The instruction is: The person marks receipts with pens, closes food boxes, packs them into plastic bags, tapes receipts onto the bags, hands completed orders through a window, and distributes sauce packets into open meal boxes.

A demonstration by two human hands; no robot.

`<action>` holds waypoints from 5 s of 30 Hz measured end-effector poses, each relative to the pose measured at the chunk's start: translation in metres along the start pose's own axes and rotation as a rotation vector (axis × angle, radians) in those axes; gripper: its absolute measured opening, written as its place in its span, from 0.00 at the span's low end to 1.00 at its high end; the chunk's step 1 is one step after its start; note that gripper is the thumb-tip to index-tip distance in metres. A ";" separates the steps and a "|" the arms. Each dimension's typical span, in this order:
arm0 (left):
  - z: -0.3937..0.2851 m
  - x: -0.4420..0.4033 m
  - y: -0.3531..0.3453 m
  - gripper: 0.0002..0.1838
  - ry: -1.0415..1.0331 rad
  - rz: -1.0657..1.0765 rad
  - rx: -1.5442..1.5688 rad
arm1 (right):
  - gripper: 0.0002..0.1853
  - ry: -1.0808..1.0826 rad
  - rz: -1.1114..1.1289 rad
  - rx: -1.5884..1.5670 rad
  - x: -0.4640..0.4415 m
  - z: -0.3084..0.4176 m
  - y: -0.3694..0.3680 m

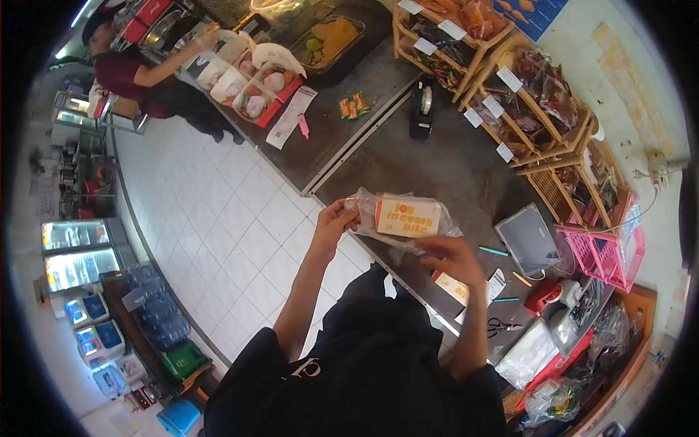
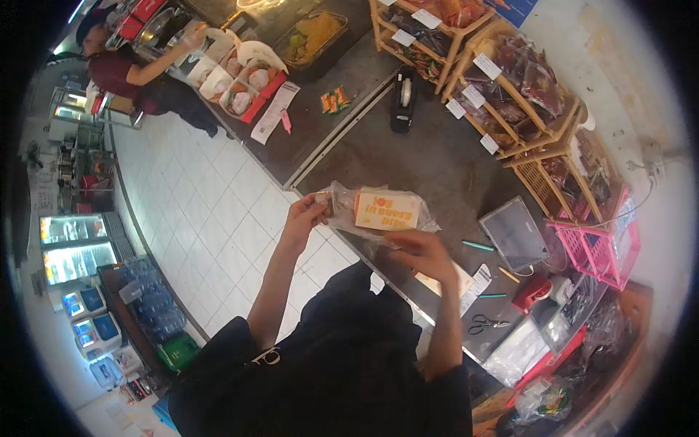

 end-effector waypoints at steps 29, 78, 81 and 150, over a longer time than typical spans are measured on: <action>0.058 -0.029 0.034 0.18 -0.142 -0.087 0.326 | 0.60 0.156 -0.054 0.788 -0.088 0.048 -0.031; 0.058 0.042 -0.018 0.08 0.034 -0.128 -0.408 | 0.07 -0.059 -1.228 0.350 0.046 -0.064 0.074; 0.039 0.037 -0.036 0.07 -0.057 -0.069 -0.295 | 0.07 -0.167 -1.184 0.361 0.053 -0.069 0.073; 0.058 -0.026 -0.147 0.18 -0.982 0.457 -1.870 | 0.14 -0.242 -1.143 0.256 0.137 -0.015 0.062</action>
Point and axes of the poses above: each hand's wrist, its own x-axis away from the middle knuckle, its own y-axis out of the back of the hand, z = x × y, the point moved 9 cm from there along -x, towards the middle knuckle, and after that the axes turned 4 degrees about z, right-handed, at the moved point
